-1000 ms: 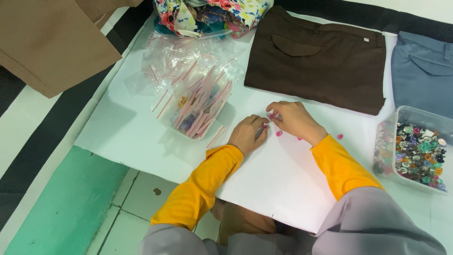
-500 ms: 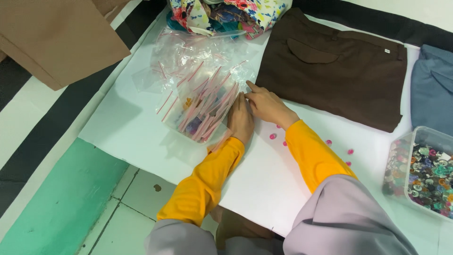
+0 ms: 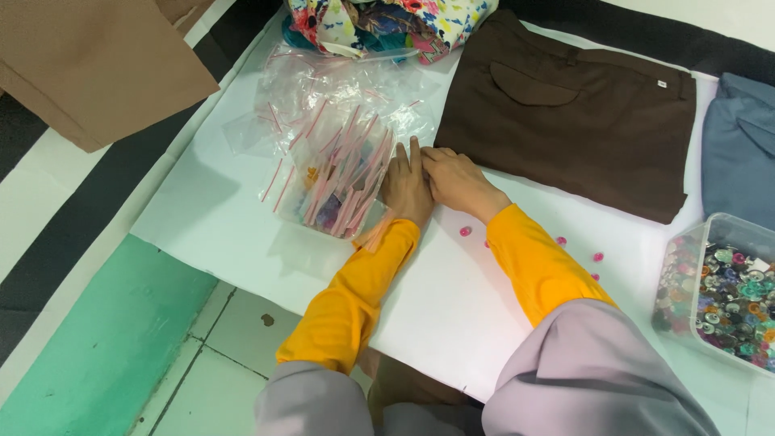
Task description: Sorting small pink buttons from a container and placing them into small plastic bags
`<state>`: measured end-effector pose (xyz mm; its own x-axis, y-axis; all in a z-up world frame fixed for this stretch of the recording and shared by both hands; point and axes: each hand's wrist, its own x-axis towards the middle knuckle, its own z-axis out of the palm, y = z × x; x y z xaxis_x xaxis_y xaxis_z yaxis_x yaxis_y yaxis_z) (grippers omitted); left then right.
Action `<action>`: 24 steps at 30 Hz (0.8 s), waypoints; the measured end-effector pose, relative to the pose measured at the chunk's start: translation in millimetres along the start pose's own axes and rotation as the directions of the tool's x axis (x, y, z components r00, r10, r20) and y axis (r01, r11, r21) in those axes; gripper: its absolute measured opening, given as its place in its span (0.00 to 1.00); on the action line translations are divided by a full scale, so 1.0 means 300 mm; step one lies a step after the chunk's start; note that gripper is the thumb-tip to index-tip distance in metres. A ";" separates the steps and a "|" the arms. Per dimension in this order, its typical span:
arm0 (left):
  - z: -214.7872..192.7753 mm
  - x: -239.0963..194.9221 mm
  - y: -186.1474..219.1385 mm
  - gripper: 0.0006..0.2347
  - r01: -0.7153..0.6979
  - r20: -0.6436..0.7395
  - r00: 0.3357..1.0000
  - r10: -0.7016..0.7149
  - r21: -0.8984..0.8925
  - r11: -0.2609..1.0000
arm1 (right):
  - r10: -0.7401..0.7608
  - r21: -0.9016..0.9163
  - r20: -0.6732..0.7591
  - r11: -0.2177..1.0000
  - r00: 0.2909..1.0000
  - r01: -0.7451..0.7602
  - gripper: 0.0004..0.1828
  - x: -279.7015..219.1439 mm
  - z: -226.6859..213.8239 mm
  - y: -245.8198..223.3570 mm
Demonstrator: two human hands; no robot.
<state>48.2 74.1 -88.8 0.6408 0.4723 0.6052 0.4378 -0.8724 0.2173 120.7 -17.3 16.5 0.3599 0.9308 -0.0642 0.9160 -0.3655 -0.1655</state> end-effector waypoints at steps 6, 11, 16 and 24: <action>0.053 -0.006 0.010 0.18 -0.067 0.010 0.998 0.066 0.099 0.993 | 0.058 0.269 0.081 0.960 0.995 -0.078 0.21 -0.178 -0.183 -0.031; -0.038 -0.007 0.032 0.10 -0.175 0.176 0.970 0.166 0.036 0.984 | 0.091 0.321 0.044 0.942 0.995 -0.100 0.20 -0.351 -0.278 -0.003; -0.245 0.027 0.133 0.08 -0.070 0.181 0.969 0.171 -0.460 0.885 | 0.136 0.422 -0.107 0.903 0.985 -0.078 0.17 -0.486 -0.296 0.013; -0.450 0.076 0.362 0.03 0.039 0.057 0.988 0.144 -0.991 0.125 | 0.437 0.962 -0.211 0.249 0.874 0.108 0.40 -0.554 -0.290 0.069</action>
<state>25.4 -26.7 51.9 0.7322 0.3485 0.5851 -0.5451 -0.2151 0.8103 95.2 -179.5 109.3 0.7523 0.6540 0.0797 0.0962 0.0107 -0.9953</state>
